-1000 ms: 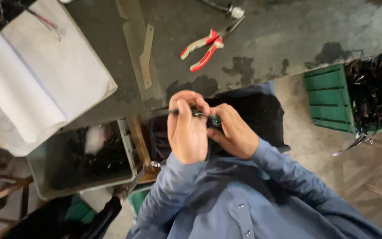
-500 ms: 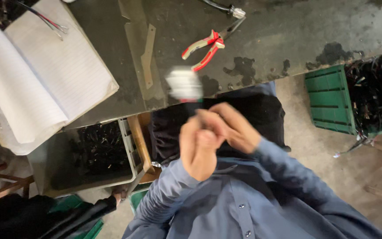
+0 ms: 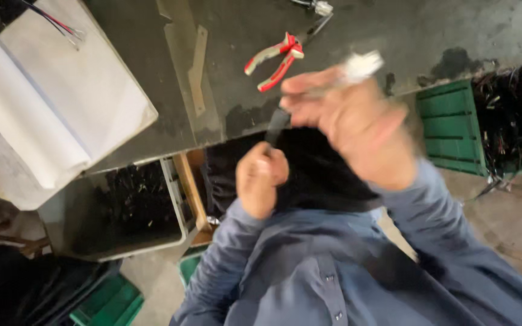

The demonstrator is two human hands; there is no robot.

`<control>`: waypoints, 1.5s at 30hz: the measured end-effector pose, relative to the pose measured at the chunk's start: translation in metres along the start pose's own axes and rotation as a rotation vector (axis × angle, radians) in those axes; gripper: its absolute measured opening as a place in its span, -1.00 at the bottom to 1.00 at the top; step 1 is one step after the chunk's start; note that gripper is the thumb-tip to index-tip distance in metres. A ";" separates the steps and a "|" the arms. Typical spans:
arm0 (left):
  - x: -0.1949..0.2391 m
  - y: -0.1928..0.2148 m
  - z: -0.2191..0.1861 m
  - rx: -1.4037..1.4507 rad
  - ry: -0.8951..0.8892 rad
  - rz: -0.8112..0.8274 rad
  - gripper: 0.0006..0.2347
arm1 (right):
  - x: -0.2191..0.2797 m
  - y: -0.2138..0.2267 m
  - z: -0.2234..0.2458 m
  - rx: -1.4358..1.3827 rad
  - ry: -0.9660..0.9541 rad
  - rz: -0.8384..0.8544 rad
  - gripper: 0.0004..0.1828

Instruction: The person repeatedly strips the outer insulation from black wires using red-handled pliers, then pulls the wire to separate the inner conductors. The person handles multiple wires one at a time, placing finished pieces on the table.

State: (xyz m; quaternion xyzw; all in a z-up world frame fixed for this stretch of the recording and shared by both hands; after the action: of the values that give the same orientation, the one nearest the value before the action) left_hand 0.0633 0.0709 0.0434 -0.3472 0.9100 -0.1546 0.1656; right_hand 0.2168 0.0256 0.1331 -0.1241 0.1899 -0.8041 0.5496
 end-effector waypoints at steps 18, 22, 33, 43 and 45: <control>-0.014 -0.003 -0.008 -0.289 0.278 -0.063 -0.62 | 0.063 0.026 -0.116 0.546 -0.197 0.149 -0.60; -0.016 0.003 -0.006 -0.485 0.274 -0.074 -0.73 | 0.058 0.030 -0.110 0.668 -0.189 0.092 -0.62; -0.017 0.003 0.001 -0.277 0.256 -0.104 -0.79 | 0.064 0.018 -0.112 0.386 -0.312 0.119 -0.75; -0.017 0.009 -0.002 -0.506 0.345 -0.099 -0.68 | 0.066 0.028 -0.104 0.668 -0.382 -0.030 -0.66; -0.014 0.009 -0.003 -0.470 0.343 -0.124 -0.70 | 0.063 0.018 -0.088 0.811 -0.141 -0.017 -0.65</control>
State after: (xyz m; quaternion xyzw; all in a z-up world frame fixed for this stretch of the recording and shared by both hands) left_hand 0.0666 0.0870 0.0454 -0.3998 0.9126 -0.0058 -0.0853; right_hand 0.1734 -0.0240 0.0455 0.0464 -0.1816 -0.8079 0.5588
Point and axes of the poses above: each hand's wrist, its own x-axis away from the middle knuckle, its own y-axis out of the back of the hand, z = x × y, the point moved 9 cm from there along -x, towards the middle knuckle, and after that the axes turned 4 degrees about -x, right-handed, at the moved point
